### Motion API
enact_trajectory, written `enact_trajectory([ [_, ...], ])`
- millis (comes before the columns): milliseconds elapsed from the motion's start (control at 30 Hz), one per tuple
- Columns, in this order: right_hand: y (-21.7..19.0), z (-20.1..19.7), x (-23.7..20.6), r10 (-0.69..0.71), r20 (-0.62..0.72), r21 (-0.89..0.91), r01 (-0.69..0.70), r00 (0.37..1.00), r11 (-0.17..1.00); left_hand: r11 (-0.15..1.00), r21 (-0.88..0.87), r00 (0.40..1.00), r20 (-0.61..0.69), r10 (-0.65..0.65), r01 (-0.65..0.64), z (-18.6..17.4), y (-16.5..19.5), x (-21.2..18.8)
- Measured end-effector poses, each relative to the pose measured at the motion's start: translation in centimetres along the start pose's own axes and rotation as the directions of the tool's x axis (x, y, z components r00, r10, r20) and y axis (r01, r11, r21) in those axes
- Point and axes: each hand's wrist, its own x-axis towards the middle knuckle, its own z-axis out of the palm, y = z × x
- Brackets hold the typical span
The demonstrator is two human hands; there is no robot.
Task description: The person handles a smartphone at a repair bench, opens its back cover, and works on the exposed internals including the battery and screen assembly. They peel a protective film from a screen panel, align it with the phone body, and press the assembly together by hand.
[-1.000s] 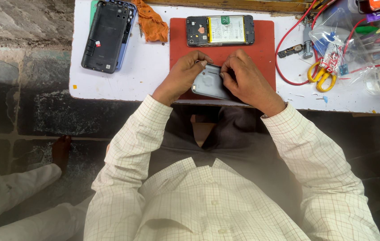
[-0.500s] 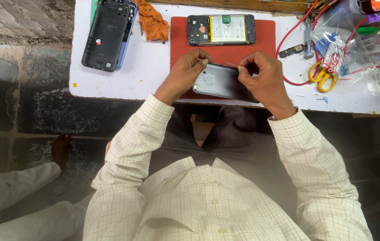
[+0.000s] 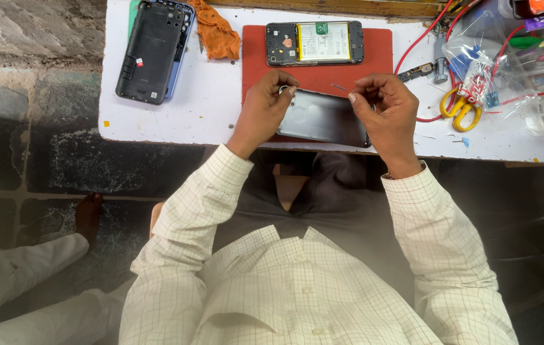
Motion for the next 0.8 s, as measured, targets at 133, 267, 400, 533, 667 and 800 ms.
enact_trajectory([
  [133, 0.4, 0.0, -0.3, 0.016, -0.049, 0.098, -0.011, 0.999, 0.995, 0.996, 0.093, 0.992, -0.123, 0.008, 0.003, 0.4, 0.2, -0.3],
  [267, 0.9, -0.2, -0.7, 0.037, -0.076, 0.17, -0.024, 0.996, 0.985, 0.992, 0.123, 0.985, -0.163, 0.052, -0.032, 0.5, 0.8, -0.2],
  [400, 1.6, -0.1, -0.9, 0.013, -0.073, 0.222, 0.003, 0.997, 0.975, 0.935, 0.348, 0.972, -0.187, 0.144, -0.072, 0.9, 1.1, -0.4],
  [533, 2.0, 0.3, -1.3, 0.006, -0.065, 0.216, 0.008, 0.998, 0.976, 0.778, 0.592, 0.923, -0.14, 0.358, -0.211, 1.3, 1.1, -0.6],
  [667, 1.9, 1.0, -1.7, 0.022, -0.065, 0.178, -0.01, 0.998, 0.984, 0.632, 0.743, 0.9, -0.096, 0.426, -0.22, 1.6, 1.7, -0.8],
  [800, 1.4, 0.9, -1.8, 0.004, -0.068, 0.105, 0.003, 0.998, 0.994, 0.764, 0.624, 0.942, -0.133, 0.307, -0.161, 2.0, 3.1, -1.1],
])
